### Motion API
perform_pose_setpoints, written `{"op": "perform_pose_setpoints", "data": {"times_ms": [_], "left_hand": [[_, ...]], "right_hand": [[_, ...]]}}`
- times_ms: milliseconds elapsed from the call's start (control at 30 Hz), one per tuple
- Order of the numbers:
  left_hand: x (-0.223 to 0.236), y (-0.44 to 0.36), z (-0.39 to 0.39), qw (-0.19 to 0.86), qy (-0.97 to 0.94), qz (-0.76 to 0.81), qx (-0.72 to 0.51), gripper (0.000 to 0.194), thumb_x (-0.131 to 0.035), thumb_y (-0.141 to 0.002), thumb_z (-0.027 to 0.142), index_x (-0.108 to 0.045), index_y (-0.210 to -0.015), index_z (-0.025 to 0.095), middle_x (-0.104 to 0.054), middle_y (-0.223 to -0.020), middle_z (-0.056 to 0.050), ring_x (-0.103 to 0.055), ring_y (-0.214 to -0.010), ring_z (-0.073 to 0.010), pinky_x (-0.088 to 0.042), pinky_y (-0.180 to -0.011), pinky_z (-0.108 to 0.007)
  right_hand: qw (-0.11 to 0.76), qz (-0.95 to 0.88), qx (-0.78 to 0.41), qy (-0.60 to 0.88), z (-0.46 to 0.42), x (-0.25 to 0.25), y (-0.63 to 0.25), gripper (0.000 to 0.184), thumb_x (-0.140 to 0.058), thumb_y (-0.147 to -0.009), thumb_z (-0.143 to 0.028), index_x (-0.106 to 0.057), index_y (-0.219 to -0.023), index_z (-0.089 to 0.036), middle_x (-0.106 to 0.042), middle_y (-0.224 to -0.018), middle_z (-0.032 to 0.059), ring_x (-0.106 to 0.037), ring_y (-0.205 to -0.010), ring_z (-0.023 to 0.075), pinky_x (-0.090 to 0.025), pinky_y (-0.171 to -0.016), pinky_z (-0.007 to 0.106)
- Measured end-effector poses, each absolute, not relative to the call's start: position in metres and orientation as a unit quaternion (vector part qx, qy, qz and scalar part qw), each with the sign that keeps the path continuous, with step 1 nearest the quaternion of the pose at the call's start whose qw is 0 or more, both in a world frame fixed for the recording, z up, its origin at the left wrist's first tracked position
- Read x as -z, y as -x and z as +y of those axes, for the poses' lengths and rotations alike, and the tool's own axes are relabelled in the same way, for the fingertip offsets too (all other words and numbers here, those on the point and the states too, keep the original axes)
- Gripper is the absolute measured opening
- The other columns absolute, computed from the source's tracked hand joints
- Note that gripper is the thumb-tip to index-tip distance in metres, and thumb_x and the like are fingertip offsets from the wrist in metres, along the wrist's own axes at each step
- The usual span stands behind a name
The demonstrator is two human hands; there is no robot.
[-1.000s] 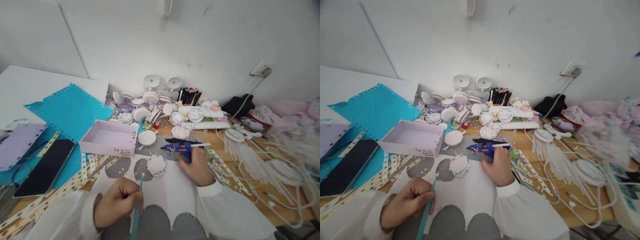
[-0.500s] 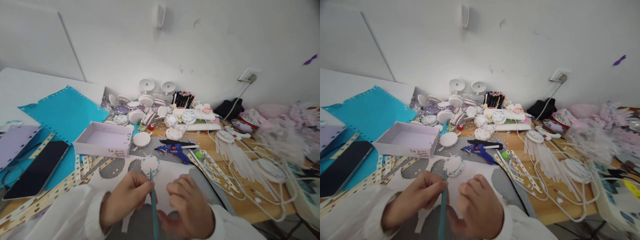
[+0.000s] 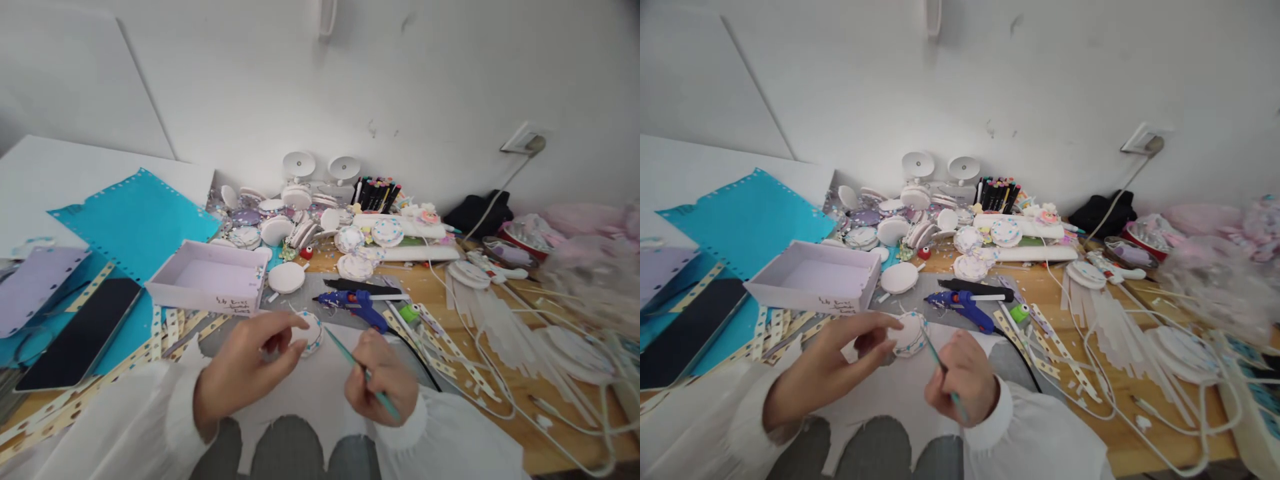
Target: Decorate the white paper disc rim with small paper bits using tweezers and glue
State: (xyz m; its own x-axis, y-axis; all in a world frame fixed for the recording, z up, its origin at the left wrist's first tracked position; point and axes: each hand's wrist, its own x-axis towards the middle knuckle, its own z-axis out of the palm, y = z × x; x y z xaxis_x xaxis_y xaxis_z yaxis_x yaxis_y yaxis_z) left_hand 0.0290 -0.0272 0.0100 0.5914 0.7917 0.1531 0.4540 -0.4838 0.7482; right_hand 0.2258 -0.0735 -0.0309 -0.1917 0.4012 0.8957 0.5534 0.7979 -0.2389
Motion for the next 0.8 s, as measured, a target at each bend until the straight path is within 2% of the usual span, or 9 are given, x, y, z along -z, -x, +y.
{"op": "perform_pose_setpoints", "data": {"times_ms": [67,133,200,267,367,467,533,667,800], "left_hand": [[-0.007,-0.028,-0.019,0.287,-0.866,0.329,-0.242,0.042,-0.059,-0.081,0.024,-0.053,-0.121,0.019,-0.061,-0.105,-0.007,-0.056,-0.096,-0.0204,-0.046,-0.086,-0.033],[-0.001,-0.030,-0.012,0.271,-0.892,0.298,-0.205,0.064,-0.065,-0.075,0.020,-0.040,-0.134,0.021,-0.047,-0.133,-0.011,-0.043,-0.123,-0.0252,-0.037,-0.105,-0.041],[0.006,-0.034,-0.006,0.260,-0.907,0.284,-0.172,0.078,-0.067,-0.071,0.018,-0.031,-0.140,0.023,-0.036,-0.144,-0.010,-0.031,-0.134,-0.0266,-0.028,-0.112,-0.046],[0.011,-0.037,-0.002,0.244,-0.917,0.276,-0.153,0.080,-0.066,-0.070,0.014,-0.029,-0.141,0.025,-0.035,-0.146,-0.008,-0.026,-0.137,-0.0266,-0.023,-0.115,-0.048],[0.012,-0.037,0.004,0.244,-0.918,0.281,-0.140,0.072,-0.061,-0.072,0.010,-0.034,-0.136,0.027,-0.033,-0.148,-0.005,-0.021,-0.139,-0.0263,-0.023,-0.115,-0.048],[0.009,-0.032,0.007,0.275,-0.907,0.294,-0.127,0.067,-0.057,-0.074,0.007,-0.036,-0.133,0.029,-0.028,-0.149,-0.005,-0.026,-0.138,-0.0252,-0.030,-0.112,-0.045],[0.006,-0.029,0.008,0.288,-0.899,0.302,-0.130,0.063,-0.056,-0.076,0.006,-0.037,-0.132,0.029,-0.033,-0.145,-0.006,-0.034,-0.133,-0.0234,-0.034,-0.110,-0.042],[0.003,-0.022,0.003,0.284,-0.888,0.327,-0.153,0.057,-0.062,-0.078,0.016,-0.038,-0.129,0.028,-0.042,-0.135,-0.007,-0.042,-0.126,-0.0242,-0.037,-0.107,-0.040],[0.008,-0.019,-0.003,0.262,-0.891,0.332,-0.168,0.072,-0.068,-0.076,0.028,-0.032,-0.138,0.026,-0.044,-0.129,-0.011,-0.047,-0.118,-0.0280,-0.042,-0.100,-0.042]], "right_hand": [[0.622,-0.696,0.027,0.357,-0.073,0.035,-0.228,0.029,-0.039,-0.087,-0.006,-0.027,-0.069,-0.025,-0.036,-0.059,-0.0056,-0.032,-0.052,0.0129,-0.029,-0.050,0.027],[0.675,-0.627,-0.002,0.388,-0.074,0.038,-0.226,0.026,-0.039,-0.089,-0.007,-0.028,-0.073,-0.025,-0.035,-0.060,-0.0063,-0.032,-0.052,0.0125,-0.031,-0.051,0.027],[0.708,-0.581,-0.020,0.401,-0.074,0.038,-0.222,0.022,-0.042,-0.089,-0.008,-0.031,-0.078,-0.025,-0.036,-0.060,-0.0070,-0.035,-0.051,0.0121,-0.033,-0.052,0.027],[0.726,-0.555,-0.031,0.405,-0.073,0.038,-0.220,0.020,-0.044,-0.089,-0.009,-0.032,-0.082,-0.024,-0.037,-0.061,-0.0073,-0.038,-0.052,0.0119,-0.036,-0.054,0.028],[0.736,-0.542,-0.046,0.403,-0.074,0.037,-0.218,0.019,-0.045,-0.089,-0.011,-0.034,-0.081,-0.024,-0.038,-0.061,-0.0075,-0.041,-0.054,0.0118,-0.039,-0.058,0.028],[0.739,-0.539,-0.061,0.400,-0.074,0.037,-0.218,0.019,-0.047,-0.090,-0.012,-0.034,-0.080,-0.024,-0.039,-0.060,-0.0076,-0.042,-0.054,0.0116,-0.040,-0.059,0.028],[0.740,-0.537,-0.071,0.399,-0.075,0.036,-0.217,0.019,-0.048,-0.090,-0.013,-0.035,-0.080,-0.024,-0.040,-0.060,-0.0075,-0.043,-0.055,0.0115,-0.040,-0.059,0.027],[0.737,-0.539,-0.090,0.397,-0.077,0.035,-0.214,0.020,-0.048,-0.090,-0.013,-0.035,-0.080,-0.024,-0.040,-0.059,-0.0077,-0.043,-0.055,0.0113,-0.040,-0.058,0.026],[0.737,-0.536,-0.113,0.395,-0.081,0.030,-0.208,0.020,-0.051,-0.090,-0.015,-0.036,-0.078,-0.023,-0.043,-0.058,-0.0067,-0.045,-0.054,0.0114,-0.035,-0.050,0.023]]}}
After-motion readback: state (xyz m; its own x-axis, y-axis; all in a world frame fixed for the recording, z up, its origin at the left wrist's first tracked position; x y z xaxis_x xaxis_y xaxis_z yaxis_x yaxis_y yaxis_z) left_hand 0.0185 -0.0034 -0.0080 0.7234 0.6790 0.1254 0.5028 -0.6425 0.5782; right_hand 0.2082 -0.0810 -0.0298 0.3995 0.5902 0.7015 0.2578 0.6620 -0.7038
